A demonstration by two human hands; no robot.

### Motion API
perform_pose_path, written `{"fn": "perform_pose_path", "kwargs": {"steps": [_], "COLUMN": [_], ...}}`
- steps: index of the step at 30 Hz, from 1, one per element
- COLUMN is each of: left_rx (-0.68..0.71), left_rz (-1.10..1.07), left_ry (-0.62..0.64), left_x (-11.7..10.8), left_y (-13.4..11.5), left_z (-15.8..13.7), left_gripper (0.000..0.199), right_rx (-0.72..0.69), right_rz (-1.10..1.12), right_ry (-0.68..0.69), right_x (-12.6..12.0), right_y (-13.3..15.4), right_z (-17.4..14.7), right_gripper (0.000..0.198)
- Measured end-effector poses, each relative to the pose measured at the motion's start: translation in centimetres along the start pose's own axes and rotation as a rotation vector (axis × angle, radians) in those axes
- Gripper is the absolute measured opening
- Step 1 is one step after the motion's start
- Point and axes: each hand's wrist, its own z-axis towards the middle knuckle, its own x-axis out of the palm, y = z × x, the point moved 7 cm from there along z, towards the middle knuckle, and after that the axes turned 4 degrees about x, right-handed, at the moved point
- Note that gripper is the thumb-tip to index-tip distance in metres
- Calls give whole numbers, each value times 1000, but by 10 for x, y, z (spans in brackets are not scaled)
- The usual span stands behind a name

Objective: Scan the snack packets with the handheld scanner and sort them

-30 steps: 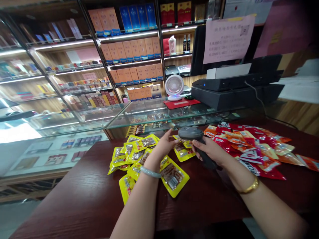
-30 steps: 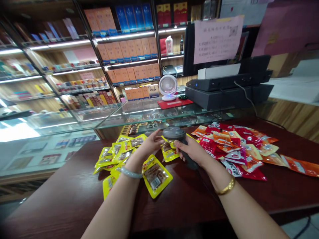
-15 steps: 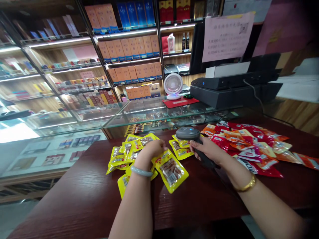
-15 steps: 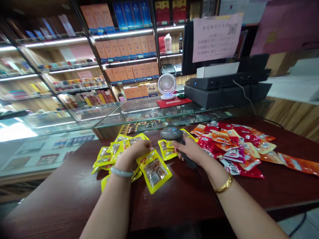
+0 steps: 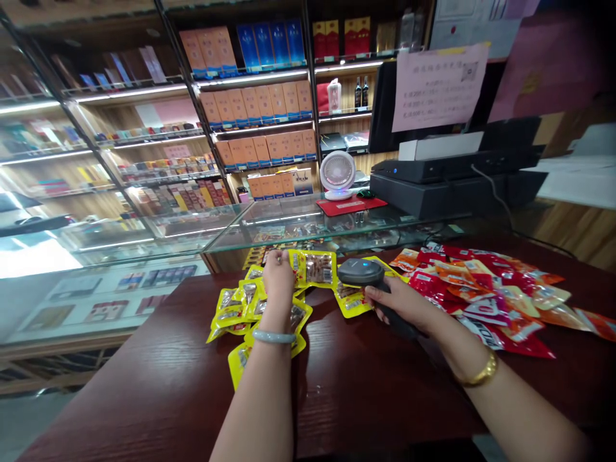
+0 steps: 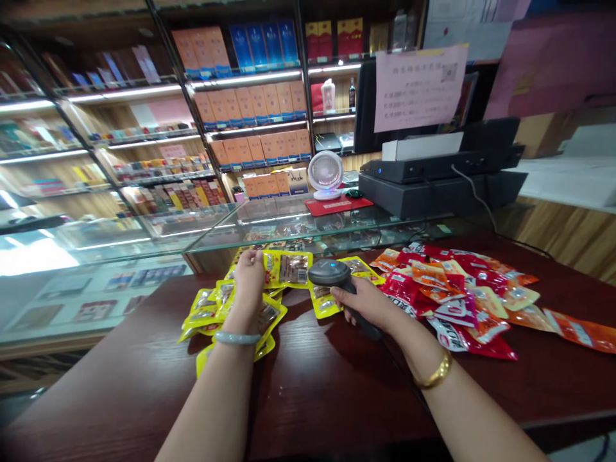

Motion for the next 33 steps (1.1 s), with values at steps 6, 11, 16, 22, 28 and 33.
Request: {"fn": "perform_pose_path", "kwargs": {"steps": [6,11,16,22,28,33], "left_rx": [-41,-117,41,93,46,71], "left_rz": [32,-260,-214,551,688,747], "left_ry": [14,111,463,355,370,311], "left_x": [1,31,60,25,27,22], "left_y": [7,-3,-26,9,27,22], "left_z": [4,-15,-34,-11,-9,-2], "left_gripper": [27,30,27,35,45,42], "right_rx": [5,-3,22,41,28,19], "right_rz": [-19,-3,-3,8,17,23], "right_ry": [29,27,11,22,19,13], "right_x": [3,5,4,4,3,1], "right_y": [4,7,3,-2,-1,-3], "right_z": [-1,-2,-2,1,0,1], "right_gripper": [49,51,51,51,51,49]}}
